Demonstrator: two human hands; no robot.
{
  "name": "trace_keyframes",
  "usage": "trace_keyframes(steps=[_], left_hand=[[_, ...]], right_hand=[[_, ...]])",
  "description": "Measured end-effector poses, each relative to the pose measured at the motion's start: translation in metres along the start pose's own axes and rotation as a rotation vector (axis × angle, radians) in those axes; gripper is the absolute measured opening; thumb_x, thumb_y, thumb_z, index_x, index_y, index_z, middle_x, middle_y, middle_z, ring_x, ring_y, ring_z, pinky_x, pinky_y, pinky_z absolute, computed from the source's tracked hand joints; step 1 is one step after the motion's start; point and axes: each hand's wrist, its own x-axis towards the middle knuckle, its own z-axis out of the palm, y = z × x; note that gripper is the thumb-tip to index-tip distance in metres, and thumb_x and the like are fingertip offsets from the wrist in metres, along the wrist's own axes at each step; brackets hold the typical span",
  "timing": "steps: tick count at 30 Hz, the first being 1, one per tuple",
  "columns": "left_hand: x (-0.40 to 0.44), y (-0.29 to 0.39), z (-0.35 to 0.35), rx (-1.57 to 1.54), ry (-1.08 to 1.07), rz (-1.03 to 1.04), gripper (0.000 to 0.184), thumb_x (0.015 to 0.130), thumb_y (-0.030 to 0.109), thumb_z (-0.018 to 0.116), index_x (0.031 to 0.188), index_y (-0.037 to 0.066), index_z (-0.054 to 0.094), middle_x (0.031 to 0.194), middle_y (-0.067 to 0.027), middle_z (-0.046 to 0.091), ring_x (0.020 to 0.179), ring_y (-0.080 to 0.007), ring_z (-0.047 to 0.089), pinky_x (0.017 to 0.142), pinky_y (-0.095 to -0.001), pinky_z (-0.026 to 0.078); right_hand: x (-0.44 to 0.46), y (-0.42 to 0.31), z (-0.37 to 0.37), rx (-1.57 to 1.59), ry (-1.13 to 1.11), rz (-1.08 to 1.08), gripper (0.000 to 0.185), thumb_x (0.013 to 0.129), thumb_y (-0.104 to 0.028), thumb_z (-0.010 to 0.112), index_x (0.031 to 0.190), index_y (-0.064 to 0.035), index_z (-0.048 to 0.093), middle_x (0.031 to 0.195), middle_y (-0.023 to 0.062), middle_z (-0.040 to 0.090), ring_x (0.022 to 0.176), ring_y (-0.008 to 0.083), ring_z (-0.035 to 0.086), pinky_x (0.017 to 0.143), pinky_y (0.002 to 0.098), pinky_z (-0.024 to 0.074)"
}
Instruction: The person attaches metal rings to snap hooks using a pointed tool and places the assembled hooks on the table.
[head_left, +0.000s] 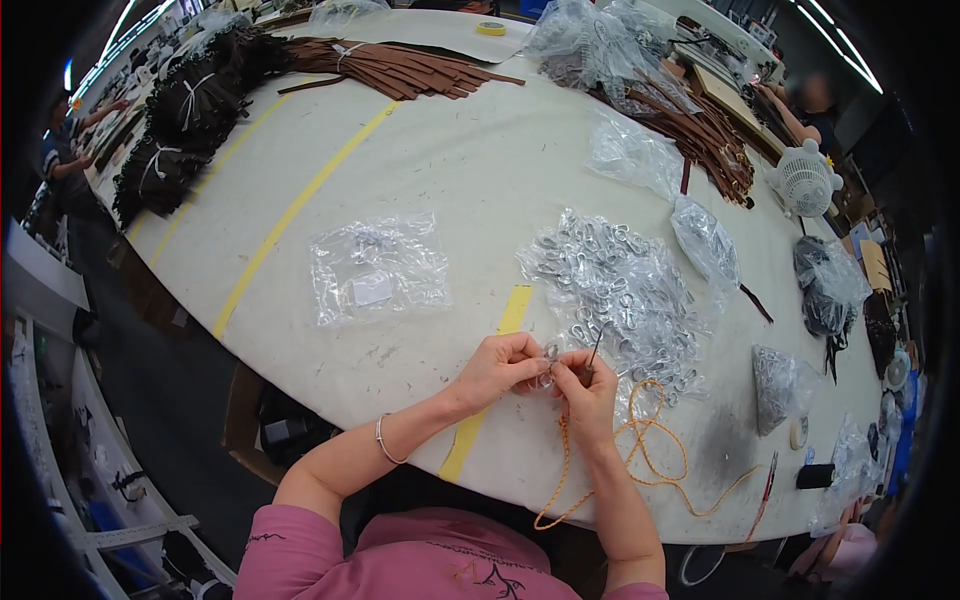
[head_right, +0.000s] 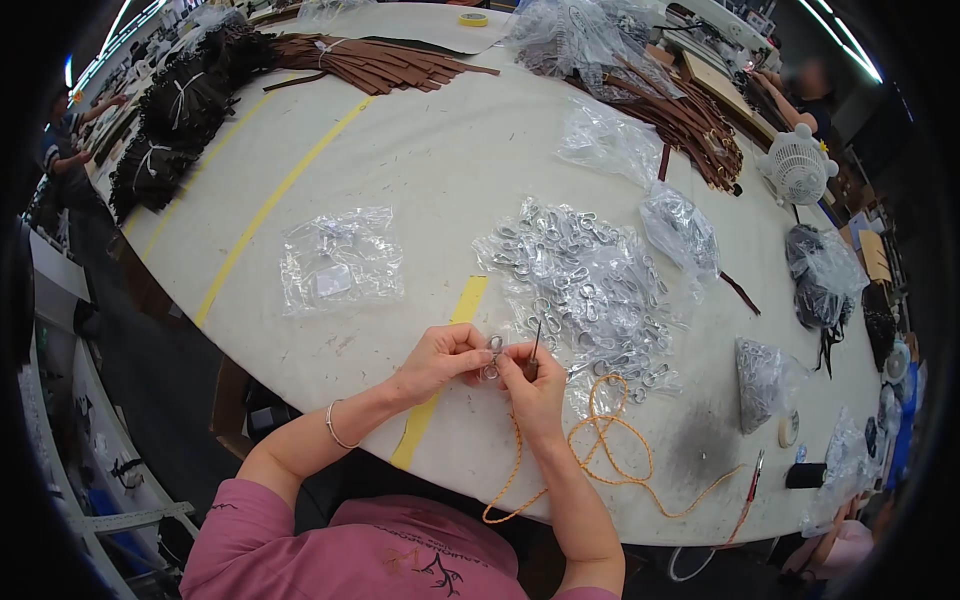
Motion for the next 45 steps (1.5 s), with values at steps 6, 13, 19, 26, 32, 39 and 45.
trace_keyframes(steps=[6, 13, 19, 26, 32, 39, 45], left_hand=[[0.0, -0.008, 0.008, -0.025, 0.125, 0.127, 0.007, 0.083, 0.006, 0.057, 0.082, 0.002, 0.051, 0.08, -0.0047, 0.059, 0.072, -0.0077, 0.058, 0.066, -0.0223, 0.048], [-0.002, -0.001, 0.006, -0.162, 0.096, 0.108, 0.011, 0.082, 0.006, 0.058, 0.079, 0.003, 0.049, 0.076, -0.0059, 0.059, 0.07, -0.0092, 0.058, 0.065, -0.0228, 0.048], [-0.002, -0.002, 0.013, -0.141, 0.05, -0.03, 0.013, 0.081, 0.008, 0.06, 0.08, 0.002, 0.049, 0.074, -0.0053, 0.059, 0.067, -0.0093, 0.058, 0.058, -0.0221, 0.049], [-0.004, 0.011, 0.011, -0.206, -0.038, -0.294, 0.014, 0.083, 0.014, 0.058, 0.085, 0.001, 0.054, 0.07, -0.0048, 0.058, 0.051, -0.0092, 0.058, 0.044, -0.0198, 0.048], [-0.007, 0.013, 0.012, -0.057, -0.131, -0.298, 0.016, 0.086, 0.017, 0.054, 0.082, 0.002, 0.055, 0.068, -0.0044, 0.057, 0.048, -0.0088, 0.057, 0.04, -0.0192, 0.046], [-0.006, 0.013, 0.009, -0.121, -0.136, -0.31, 0.016, 0.087, 0.017, 0.052, 0.082, 0.002, 0.055, 0.068, -0.0047, 0.057, 0.047, -0.0091, 0.056, 0.039, -0.02, 0.045], [-0.005, 0.009, 0.007, -0.004, -0.02, -0.136, 0.014, 0.086, 0.011, 0.048, 0.09, -0.001, 0.054, 0.066, -0.0045, 0.057, 0.049, -0.0081, 0.056, 0.041, -0.0196, 0.045]], right_hand=[[0.0, 0.007, 0.002, -0.353, 0.055, -0.408, 0.01, 0.077, -0.003, 0.064, 0.08, -0.0014, 0.054, 0.071, -0.003, 0.047, 0.06, 0.0042, 0.042, 0.049, 0.0188, 0.0325], [0.0, 0.006, 0.002, -0.247, -0.015, -0.323, 0.017, 0.076, -0.007, 0.066, 0.088, 0.0009, 0.056, 0.069, -0.0017, 0.046, 0.051, 0.0019, 0.04, 0.041, 0.0158, 0.0279], [-0.001, -0.008, 0.008, 0.113, -0.066, 0.04, 0.013, 0.082, -0.012, 0.061, 0.084, 0.0009, 0.058, 0.072, -0.0024, 0.051, 0.056, 0.0013, 0.041, 0.048, 0.0156, 0.0319], [0.003, 0.001, -0.007, -0.022, -0.137, 0.009, 0.017, 0.086, -0.016, 0.056, 0.088, 0.0004, 0.059, 0.071, -0.0001, 0.057, 0.052, 0.0002, 0.04, 0.044, 0.0161, 0.0298], [0.004, -0.002, -0.011, 0.017, -0.177, -0.033, 0.012, 0.085, -0.011, 0.056, 0.087, 0.0006, 0.057, 0.068, -0.001, 0.055, 0.05, 0.0003, 0.041, 0.042, 0.0162, 0.0305], [0.004, 0.014, -0.01, -0.362, -0.047, -0.53, 0.009, 0.081, -0.003, 0.058, 0.088, 0.0019, 0.057, 0.066, 0.0003, 0.053, 0.053, 0.0041, 0.046, 0.042, 0.0201, 0.0336], [-0.003, -0.013, -0.007, -0.51, -0.226, -0.603, 0.014, 0.076, 0.003, 0.057, 0.09, 0.0023, 0.058, 0.075, 0.0034, 0.054, 0.053, 0.0062, 0.044, 0.047, 0.0207, 0.0352]])
